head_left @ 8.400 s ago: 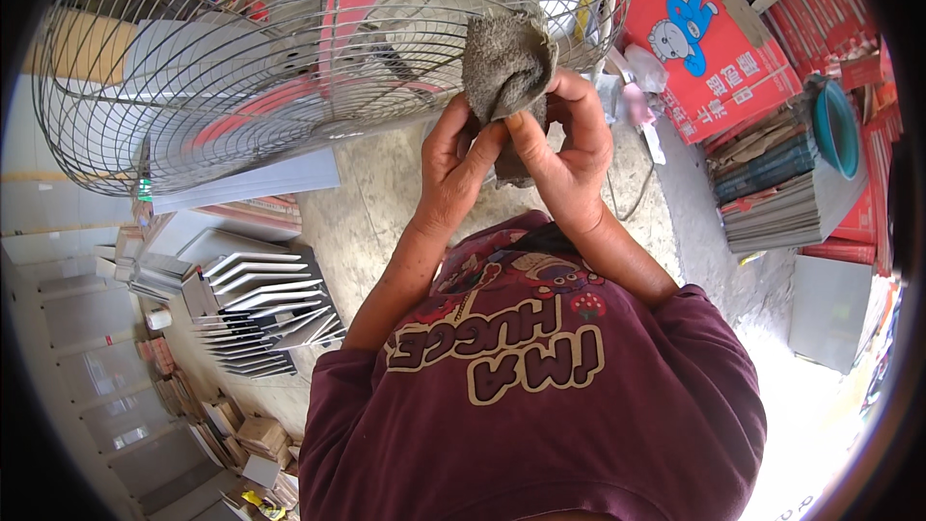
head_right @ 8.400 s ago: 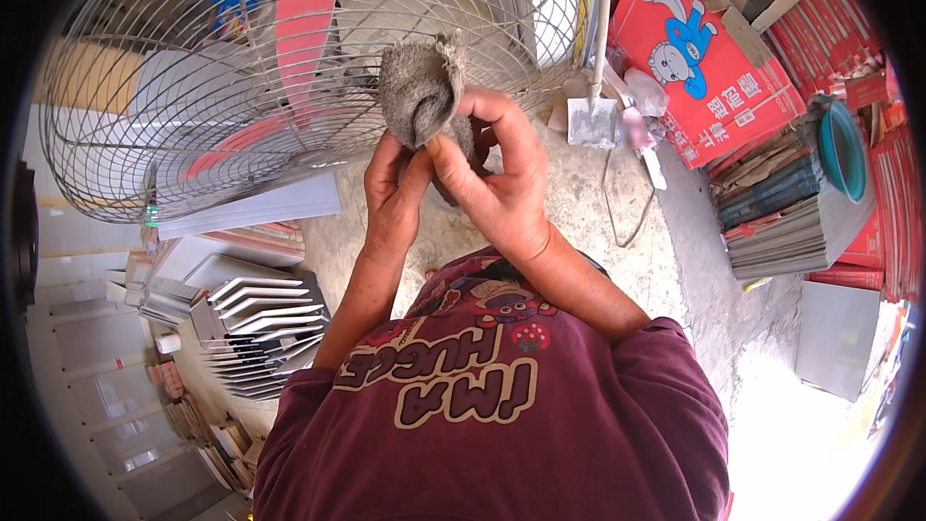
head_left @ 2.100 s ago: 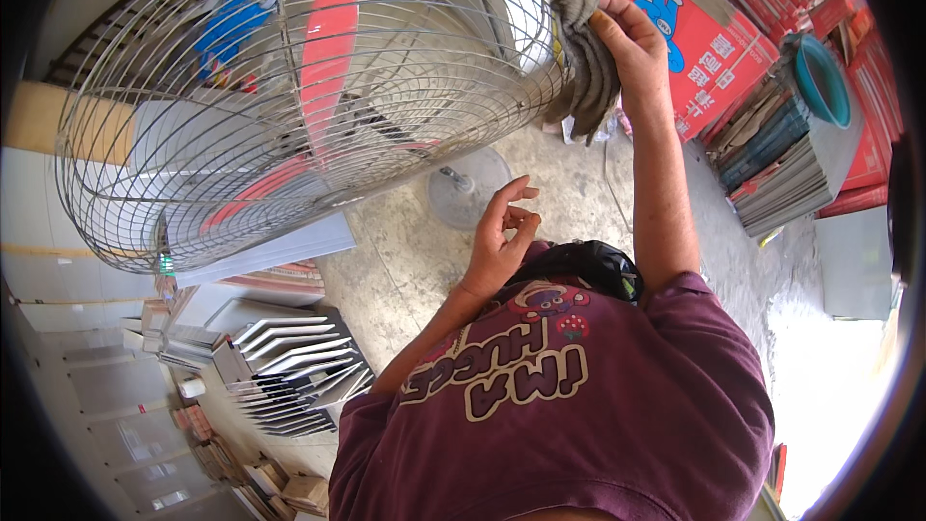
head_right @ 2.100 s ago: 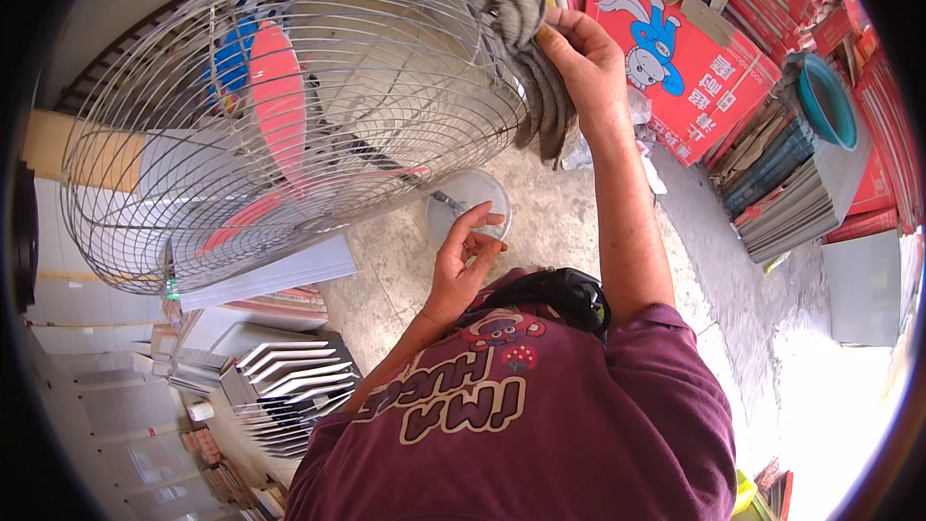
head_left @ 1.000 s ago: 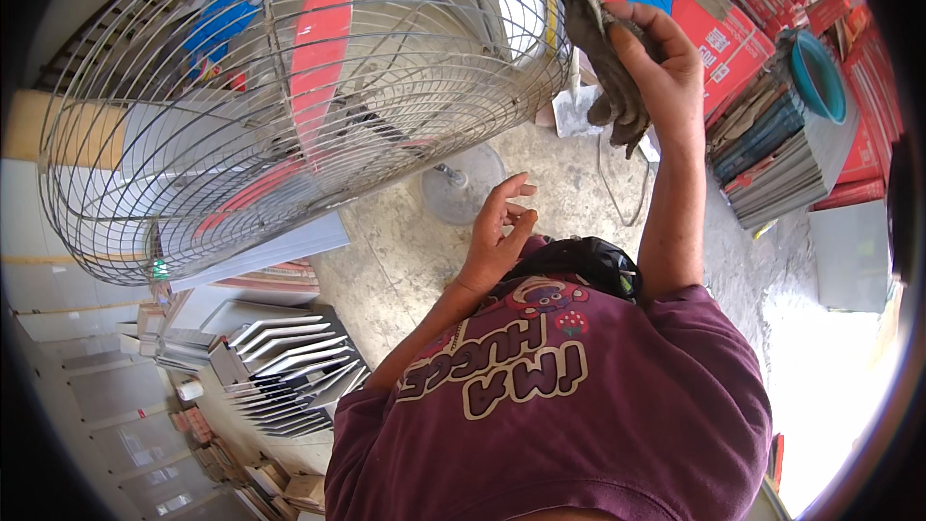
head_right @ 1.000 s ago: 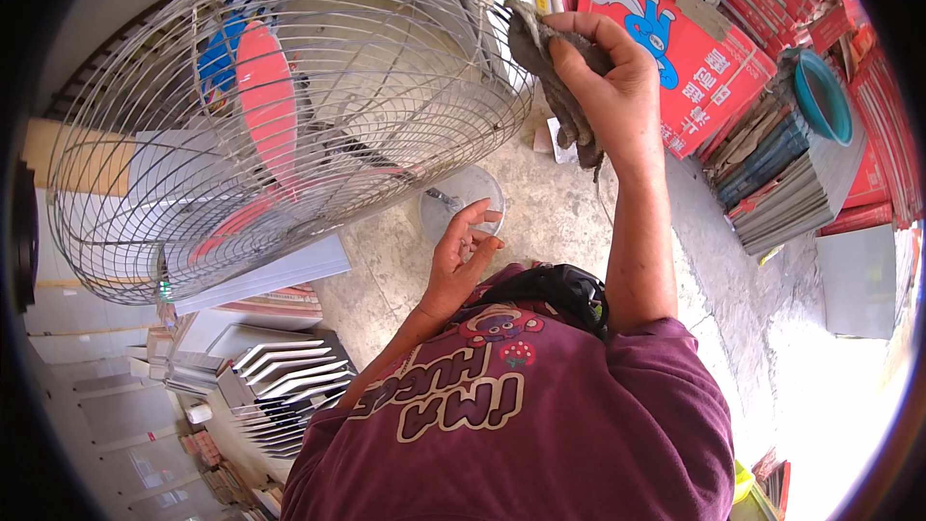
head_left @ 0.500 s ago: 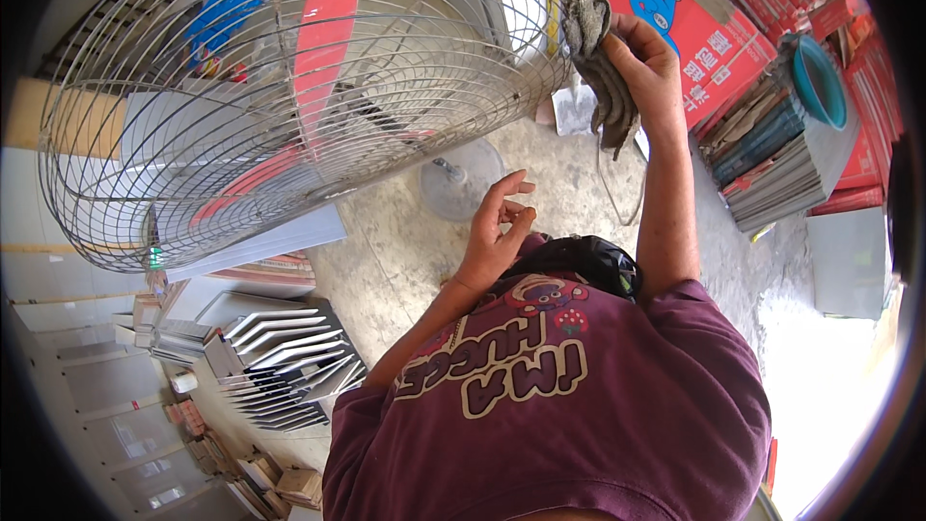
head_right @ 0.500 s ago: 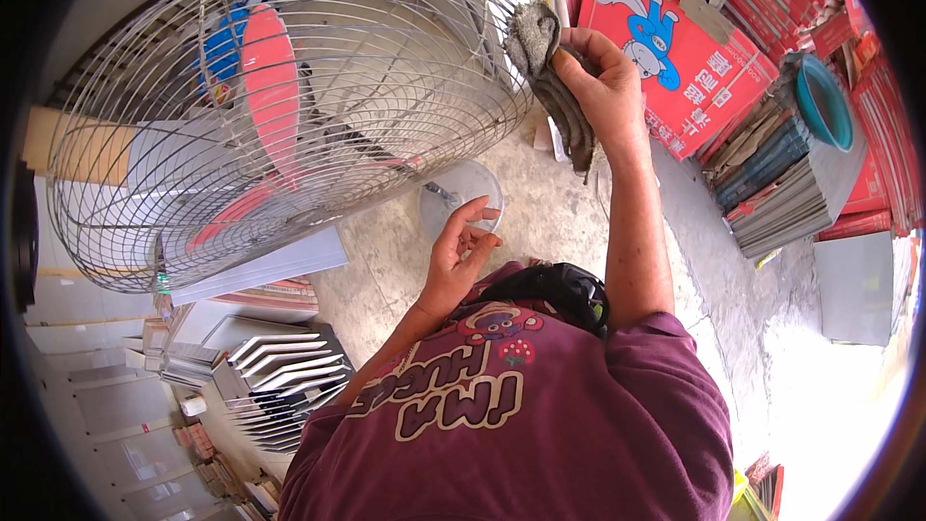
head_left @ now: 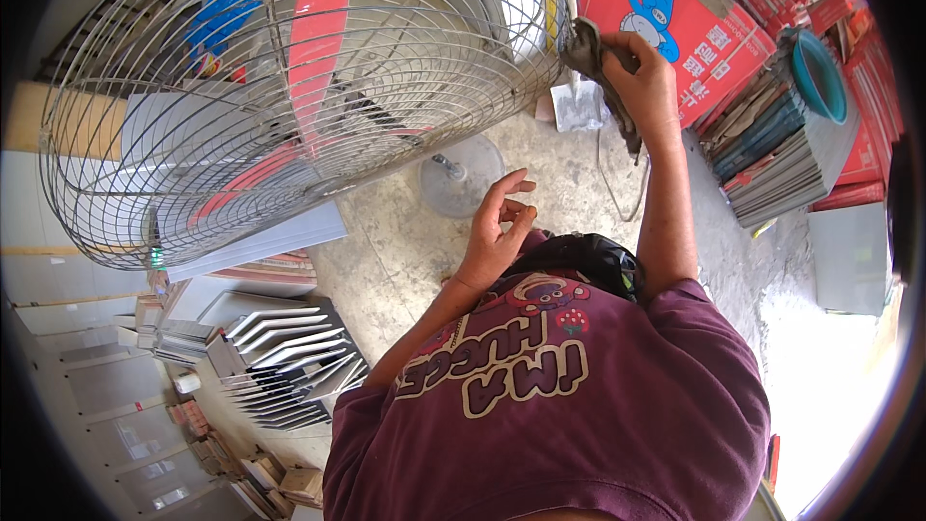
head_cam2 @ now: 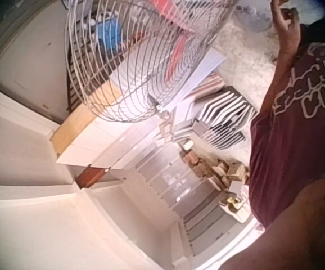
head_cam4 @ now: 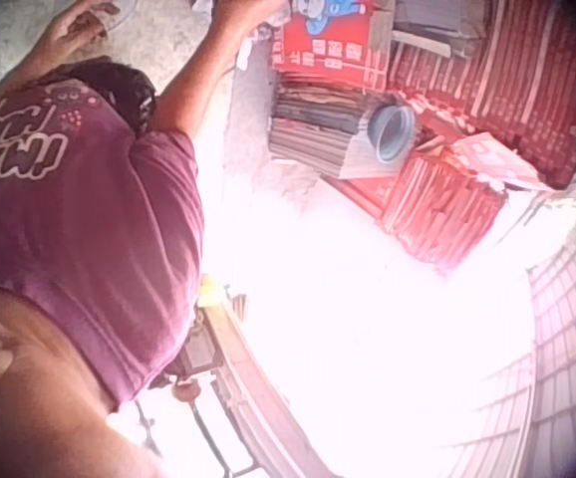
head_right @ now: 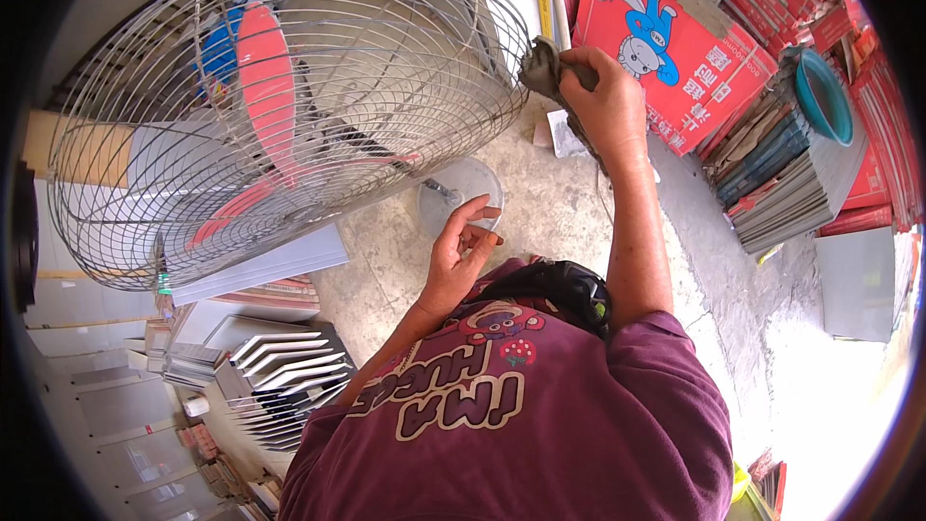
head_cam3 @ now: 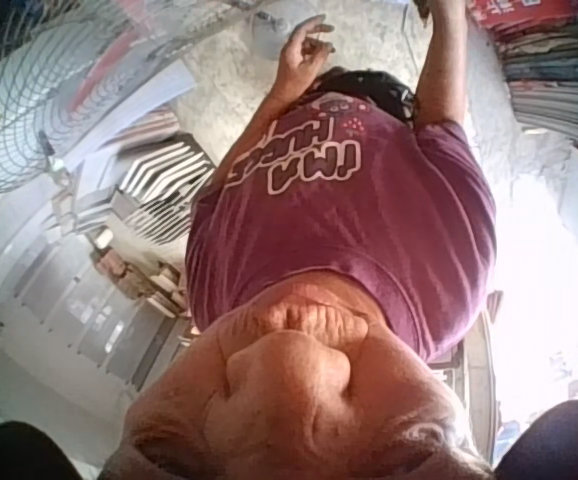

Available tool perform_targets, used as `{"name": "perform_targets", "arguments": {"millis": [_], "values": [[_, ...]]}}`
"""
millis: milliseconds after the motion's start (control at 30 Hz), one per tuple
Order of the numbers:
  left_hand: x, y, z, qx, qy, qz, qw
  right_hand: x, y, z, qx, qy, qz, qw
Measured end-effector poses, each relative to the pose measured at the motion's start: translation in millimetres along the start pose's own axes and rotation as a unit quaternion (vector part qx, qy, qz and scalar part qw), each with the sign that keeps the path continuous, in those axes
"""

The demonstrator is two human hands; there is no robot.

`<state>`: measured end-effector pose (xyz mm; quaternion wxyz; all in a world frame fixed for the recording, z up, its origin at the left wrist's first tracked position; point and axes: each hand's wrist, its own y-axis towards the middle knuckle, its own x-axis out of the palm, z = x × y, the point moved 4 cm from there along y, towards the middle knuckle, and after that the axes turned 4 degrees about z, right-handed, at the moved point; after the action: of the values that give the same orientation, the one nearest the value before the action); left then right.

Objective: The person wipes the metal wire cage of a standing fan with a cloth, moving their hands along the grill ribs.

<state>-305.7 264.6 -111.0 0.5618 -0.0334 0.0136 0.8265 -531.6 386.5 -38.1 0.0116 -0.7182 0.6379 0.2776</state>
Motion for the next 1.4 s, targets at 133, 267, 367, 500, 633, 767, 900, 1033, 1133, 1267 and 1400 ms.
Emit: {"name": "perform_targets", "arguments": {"millis": [133,267,367,500,633,767,900,1033,1133,1267,1400], "values": [[0.6,0.3,-4.1,0.018,-0.004,0.005,1.0,-4.8,-1.8,-19.7,0.029,0.112,-0.019,0.993],[1.2,-0.1,-1.1,0.003,-0.001,-0.008,1.0,-6.2,-6.3,-36.1,0.058,0.206,-0.024,0.977],[1.2,0.5,-1.9,0.0,0.0,-0.008,1.0,-8.3,-7.9,-46.3,0.045,0.283,-0.018,0.958],[0.3,1.5,-2.7,-0.002,0.001,-0.005,1.0,-14.9,-5.0,-59.0,0.002,0.404,-0.011,0.915],[-0.5,2.0,-1.4,0.003,-0.001,0.001,1.0,-4.8,1.3,-48.9,0.024,0.443,-0.019,0.896],[-1.6,2.7,-1.4,0.006,-0.007,0.007,1.0,14.9,9.2,-8.1,0.068,0.391,-0.031,0.917],[-2.3,2.4,-2.3,-0.003,-0.005,0.01,1.0,24.4,11.3,8.4,0.071,0.332,-0.031,0.94],[-2.0,2.5,-2.4,-0.008,-0.006,0.005,1.0,28.8,10.4,27.4,0.09,0.271,-0.049,0.957],[-1.1,3.5,-1.4,-0.008,-0.007,0.0,1.0,27.8,12.4,48.1,0.064,0.117,-0.042,0.99],[-2.2,2.4,-3.1,-0.009,-0.006,0.002,1.0,16.6,7.8,37.3,0.027,-0.035,-0.008,0.999],[-4.1,1.6,-4.3,-0.005,-0.008,0.008,1.0,8.8,9.8,18.0,0.03,0.035,0.017,0.999]]}}
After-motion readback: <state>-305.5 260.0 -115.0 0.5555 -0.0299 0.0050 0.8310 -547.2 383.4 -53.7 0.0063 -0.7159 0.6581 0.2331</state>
